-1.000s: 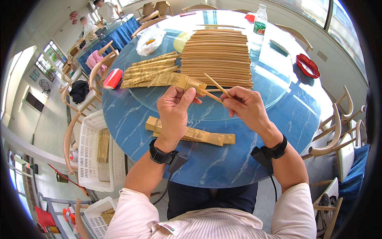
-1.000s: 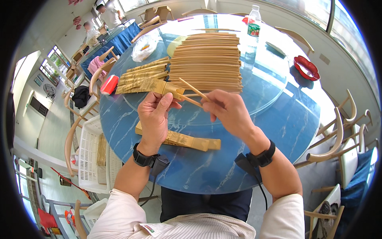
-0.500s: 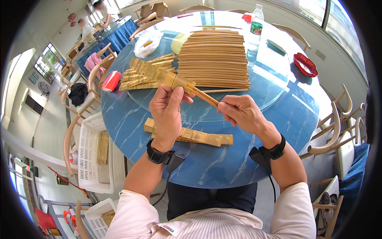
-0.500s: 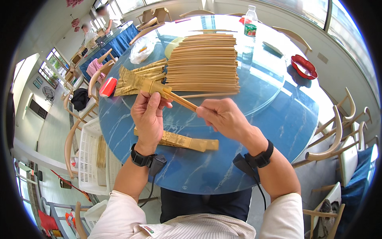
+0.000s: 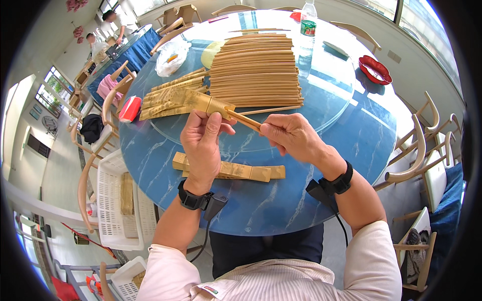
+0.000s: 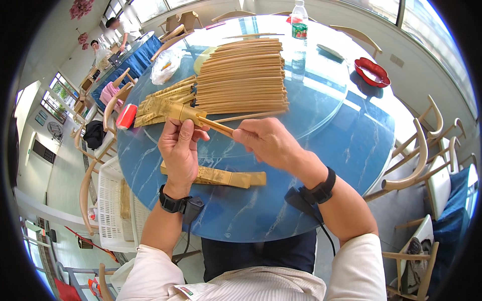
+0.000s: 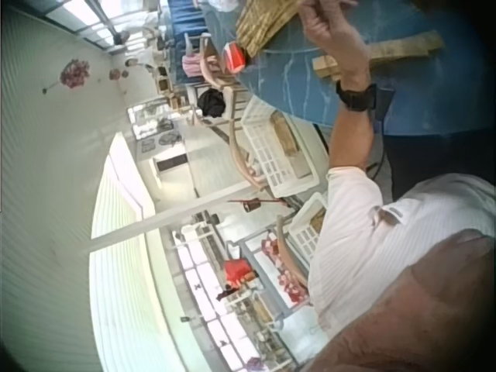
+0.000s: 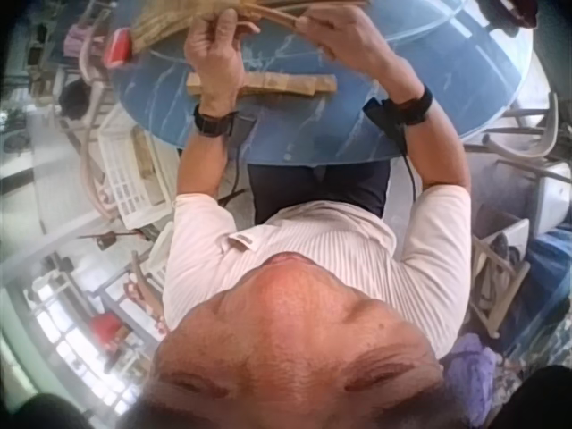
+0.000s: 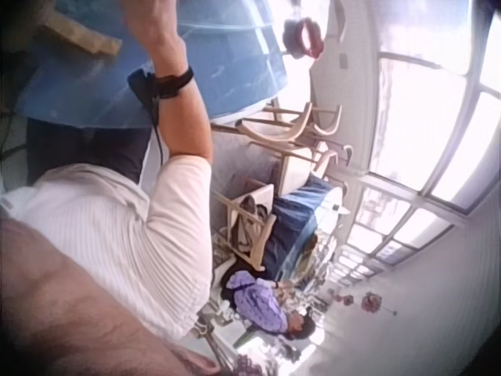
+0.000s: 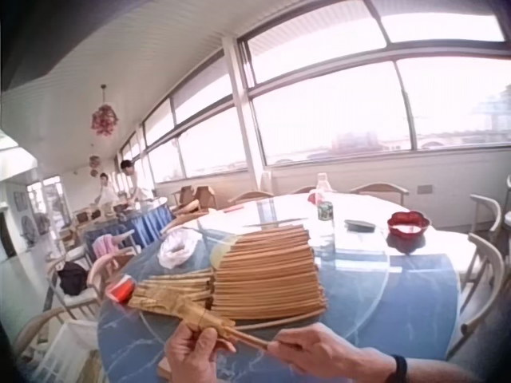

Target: The person repeatedly picks up pairs of wooden chopsticks and inserts them into paper sleeves at a round table. The person handles the chopsticks and sleeves by hand, placing completed units back on the table.

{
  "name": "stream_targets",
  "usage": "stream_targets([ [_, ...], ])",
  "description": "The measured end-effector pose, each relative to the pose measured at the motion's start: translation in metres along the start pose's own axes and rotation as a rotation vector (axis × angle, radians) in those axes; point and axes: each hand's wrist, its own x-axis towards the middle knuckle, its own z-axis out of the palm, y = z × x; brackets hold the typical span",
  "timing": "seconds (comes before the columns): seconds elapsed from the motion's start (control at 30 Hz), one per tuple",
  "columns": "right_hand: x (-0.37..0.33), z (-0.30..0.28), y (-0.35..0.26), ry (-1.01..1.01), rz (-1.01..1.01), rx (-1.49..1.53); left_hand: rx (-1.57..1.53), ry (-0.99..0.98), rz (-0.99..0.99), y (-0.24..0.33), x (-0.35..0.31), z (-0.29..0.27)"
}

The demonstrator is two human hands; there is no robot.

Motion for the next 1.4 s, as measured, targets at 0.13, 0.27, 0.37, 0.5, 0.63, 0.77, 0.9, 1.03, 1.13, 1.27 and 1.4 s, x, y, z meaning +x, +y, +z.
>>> stream_targets([
  [0.13,-0.001,-0.007,-0.005,-0.089,0.048,0.056,0.014,-0.056,-0.032,0.001,-0.001,0.001],
  [0.27,-0.002,-0.004,-0.006,-0.113,0.102,0.131,0.146,-0.126,-0.152,0.0,-0.006,0.004],
  [0.37,0.004,0.005,0.003,-0.048,0.071,0.113,0.23,-0.193,-0.259,-0.003,-0.014,0.01],
  [0.5,0.009,0.016,0.013,0.065,-0.017,0.0,0.284,-0.231,-0.387,-0.006,-0.01,0.008],
  [0.63,0.004,0.013,0.021,0.135,-0.104,-0.028,0.081,-0.169,-0.315,-0.015,-0.002,0.014],
  [0.77,-0.004,0.016,0.012,-0.005,-0.134,-0.058,-0.23,-0.051,-0.385,-0.008,0.002,0.012],
  [0.9,-0.001,0.036,0.011,-0.174,-0.065,0.172,-0.634,0.013,-0.362,-0.008,0.01,-0.02],
  [1.03,-0.014,0.014,-0.002,-0.243,0.022,0.156,-0.745,-0.034,-0.211,-0.01,0.041,-0.08],
  [1.13,-0.004,0.016,0.012,-0.179,-0.071,0.108,-0.784,-0.046,-0.224,-0.009,0.056,-0.103],
  [1.27,0.002,0.034,0.023,-0.109,-0.14,0.139,-0.702,-0.069,-0.222,-0.022,0.037,-0.074],
  [1.4,-0.001,0.041,0.026,-0.079,-0.15,0.151,-0.662,-0.02,-0.37,-0.026,0.014,-0.01],
])
